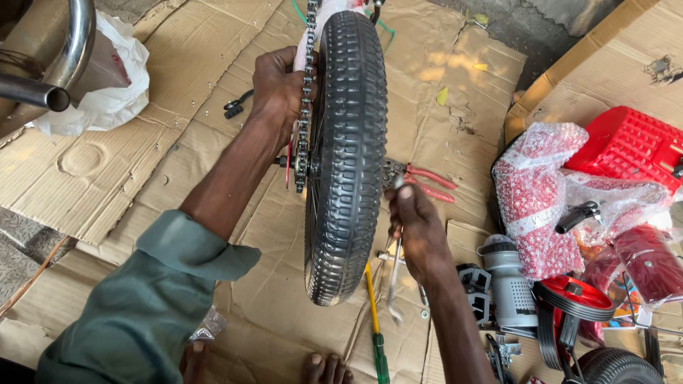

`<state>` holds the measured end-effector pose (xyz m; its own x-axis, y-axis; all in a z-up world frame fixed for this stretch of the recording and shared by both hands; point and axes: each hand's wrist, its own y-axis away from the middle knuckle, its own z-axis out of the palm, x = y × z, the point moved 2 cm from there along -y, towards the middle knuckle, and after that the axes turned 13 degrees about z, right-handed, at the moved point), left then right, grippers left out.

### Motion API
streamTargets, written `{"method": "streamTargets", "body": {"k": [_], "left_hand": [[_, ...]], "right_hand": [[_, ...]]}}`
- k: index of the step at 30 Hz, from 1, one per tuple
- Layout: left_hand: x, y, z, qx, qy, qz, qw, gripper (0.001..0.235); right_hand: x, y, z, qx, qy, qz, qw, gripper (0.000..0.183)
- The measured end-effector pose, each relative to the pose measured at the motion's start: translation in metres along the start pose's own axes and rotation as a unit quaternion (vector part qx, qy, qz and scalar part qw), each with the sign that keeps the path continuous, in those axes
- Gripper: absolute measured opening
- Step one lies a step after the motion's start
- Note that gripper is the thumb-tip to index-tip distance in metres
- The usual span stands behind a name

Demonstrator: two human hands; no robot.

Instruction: The person assembles a child's bicycle by attaching the rear wheel, adjusting the chain, and installing the rear fender. They use a wrench and screwdriver to tighten bolts and secure the components to the frame.

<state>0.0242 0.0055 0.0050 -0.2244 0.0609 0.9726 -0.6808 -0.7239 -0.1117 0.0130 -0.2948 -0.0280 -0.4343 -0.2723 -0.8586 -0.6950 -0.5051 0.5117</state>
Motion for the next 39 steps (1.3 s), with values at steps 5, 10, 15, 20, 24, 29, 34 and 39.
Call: {"method": "streamTargets", "body": {"k": [5, 10, 15, 20, 24, 29, 34, 39], "left_hand": [[-0.004, 0.001, -0.003, 0.024, -0.029, -0.001, 0.999, 0.026], [-0.009, -0.002, -0.004, 0.021, -0.046, 0.024, 0.998, 0.025], [-0.008, 0.003, 0.001, 0.013, -0.072, 0.013, 0.997, 0.026], [-0.004, 0.005, -0.004, 0.02, -0.079, -0.01, 0.997, 0.028], [0.001, 0.003, -0.004, 0.014, -0.061, 0.014, 0.998, 0.026], [0.004, 0.005, -0.004, 0.019, -0.041, 0.023, 0.999, 0.022], [0.001, 0.009, -0.002, 0.01, -0.03, -0.002, 0.999, 0.019], [-0.011, 0.0, -0.013, 0.0, 0.033, 0.008, 0.999, 0.018]], "right_hand": [[-0.007, -0.008, 0.017, -0.008, 0.078, -0.136, 0.988, 0.03], [-0.031, -0.01, 0.021, -0.002, 0.226, -0.219, 0.949, 0.026], [-0.062, -0.004, 0.003, -0.069, -0.006, 0.193, 0.979, 0.019], [-0.053, 0.016, 0.007, 0.067, 0.109, 0.151, 0.98, 0.035], [-0.03, 0.002, 0.02, 0.006, 0.135, -0.017, 0.991, 0.036], [-0.034, -0.013, 0.013, -0.031, 0.187, -0.088, 0.978, 0.038], [-0.048, -0.008, 0.006, -0.026, 0.071, 0.169, 0.983, 0.035], [-0.039, 0.003, 0.023, 0.036, 0.097, 0.078, 0.992, 0.04]]}}
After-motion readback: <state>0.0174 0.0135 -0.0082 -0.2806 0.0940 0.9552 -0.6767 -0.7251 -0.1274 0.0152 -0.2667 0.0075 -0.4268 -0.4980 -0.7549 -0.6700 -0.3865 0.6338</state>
